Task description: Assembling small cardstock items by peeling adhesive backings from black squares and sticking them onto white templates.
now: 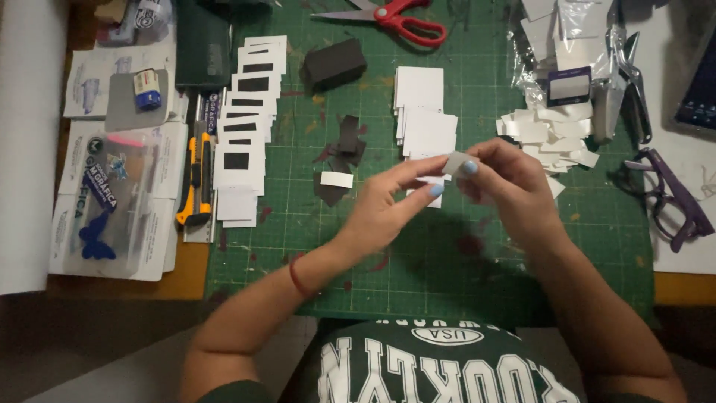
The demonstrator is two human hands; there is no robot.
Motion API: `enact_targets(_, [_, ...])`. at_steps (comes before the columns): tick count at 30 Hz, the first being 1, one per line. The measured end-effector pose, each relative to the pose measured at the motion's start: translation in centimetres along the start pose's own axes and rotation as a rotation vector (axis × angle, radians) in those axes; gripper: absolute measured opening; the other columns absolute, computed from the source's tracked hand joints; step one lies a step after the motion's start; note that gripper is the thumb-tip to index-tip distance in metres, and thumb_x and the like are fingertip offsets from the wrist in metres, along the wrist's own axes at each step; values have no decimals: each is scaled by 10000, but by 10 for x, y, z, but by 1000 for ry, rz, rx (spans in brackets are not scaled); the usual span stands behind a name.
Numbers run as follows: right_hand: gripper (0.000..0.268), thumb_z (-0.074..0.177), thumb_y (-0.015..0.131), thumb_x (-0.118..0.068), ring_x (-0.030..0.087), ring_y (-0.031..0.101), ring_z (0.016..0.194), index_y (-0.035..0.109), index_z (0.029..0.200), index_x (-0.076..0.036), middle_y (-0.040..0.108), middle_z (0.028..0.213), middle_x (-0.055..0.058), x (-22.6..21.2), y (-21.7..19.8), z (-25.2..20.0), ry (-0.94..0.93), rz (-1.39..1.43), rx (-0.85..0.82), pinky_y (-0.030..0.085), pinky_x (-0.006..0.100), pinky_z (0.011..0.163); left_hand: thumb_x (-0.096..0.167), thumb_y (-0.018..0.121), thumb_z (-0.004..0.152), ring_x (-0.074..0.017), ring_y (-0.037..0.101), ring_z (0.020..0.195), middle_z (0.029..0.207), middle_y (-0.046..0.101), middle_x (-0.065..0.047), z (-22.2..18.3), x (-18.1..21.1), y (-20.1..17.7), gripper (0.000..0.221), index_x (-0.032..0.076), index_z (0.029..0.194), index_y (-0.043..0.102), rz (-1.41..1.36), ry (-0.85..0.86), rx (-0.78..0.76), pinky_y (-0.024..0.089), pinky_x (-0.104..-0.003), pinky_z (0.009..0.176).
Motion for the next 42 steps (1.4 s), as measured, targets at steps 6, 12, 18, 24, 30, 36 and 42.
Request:
enact_targets(6, [263, 1024, 774, -60, 283, 694, 722, 637, 1209, 69, 694, 916, 214, -9, 7, 1, -210, -317, 82, 577, 385, 540, 59, 585, 1141, -256, 428, 1592, 1719, 455, -182, -14, -5, 22, 619, 39, 1719, 365, -330, -46, -60, 352, -478, 1331])
enact_targets(12, [141, 984, 835, -68, 308, 719, 705, 754, 1097, -43, 703, 880, 93, 0, 5, -1, -345, -717, 78, 579, 405, 632, 101, 620, 1113, -304, 354, 1637, 1754, 376, -207, -19, -14, 27, 700, 32, 1733, 302, -396, -75, -101, 268, -516, 1358])
enact_targets(18, [194, 987, 816, -161, 348, 724, 694, 741, 1165, -141, 739, 840, 77, 11, 14, -3, -385, -909, 69, 568, 455, 622, 186, 634, 1127, -300, 271, 1658, 1781, 325, -140, -21, -27, 24, 722, 77, 1753, 290, -334, -112, -108, 228, -526, 1344])
enact_targets(24, [112, 1025, 763, -115, 265, 708, 644, 754, 1135, -96, 744, 855, 72, 13, 5, -2, -406, -759, 44, 579, 368, 624, 163, 632, 1102, -422, 200, 1677, 1809, 230, -221, -20, -15, 23, 782, 58, 1761, 224, -387, -111, -148, 158, -569, 1353])
enact_targets(30, [125, 1024, 731, -79, 261, 678, 599, 730, 1150, -76, 721, 827, 82, 9, 7, -2, -398, -800, 5, 560, 370, 583, 139, 618, 1087, -361, 259, 1669, 1797, 268, -220, -22, -19, 22, 805, 51, 1766, 195, -456, -160, -174, 200, -563, 1352])
enact_targets(36, [121, 1028, 672, -5, 322, 696, 611, 721, 1129, -51, 710, 842, 144, 5, 9, -2, -353, -732, -26, 572, 400, 528, 188, 608, 1101, -356, 203, 1686, 1818, 218, -216, -23, -23, 24, 807, 60, 1774, 180, -462, -145, -184, 154, -543, 1354])
enact_targets(42, [143, 1029, 659, 11, 388, 719, 673, 717, 1131, -71, 741, 884, 150, 19, 1, 1, -342, -715, -34, 572, 435, 509, 145, 583, 1106, -322, 207, 1692, 1813, 234, -208, -23, -22, 24, 771, 38, 1764, 194, -477, -126, -172, 147, -521, 1371])
Point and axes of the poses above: each hand's wrist, its own z-axis towards the middle knuckle, its own y-axis out of the palm, x = y × z, the point moved 3 cm from there along z, towards the middle knuckle
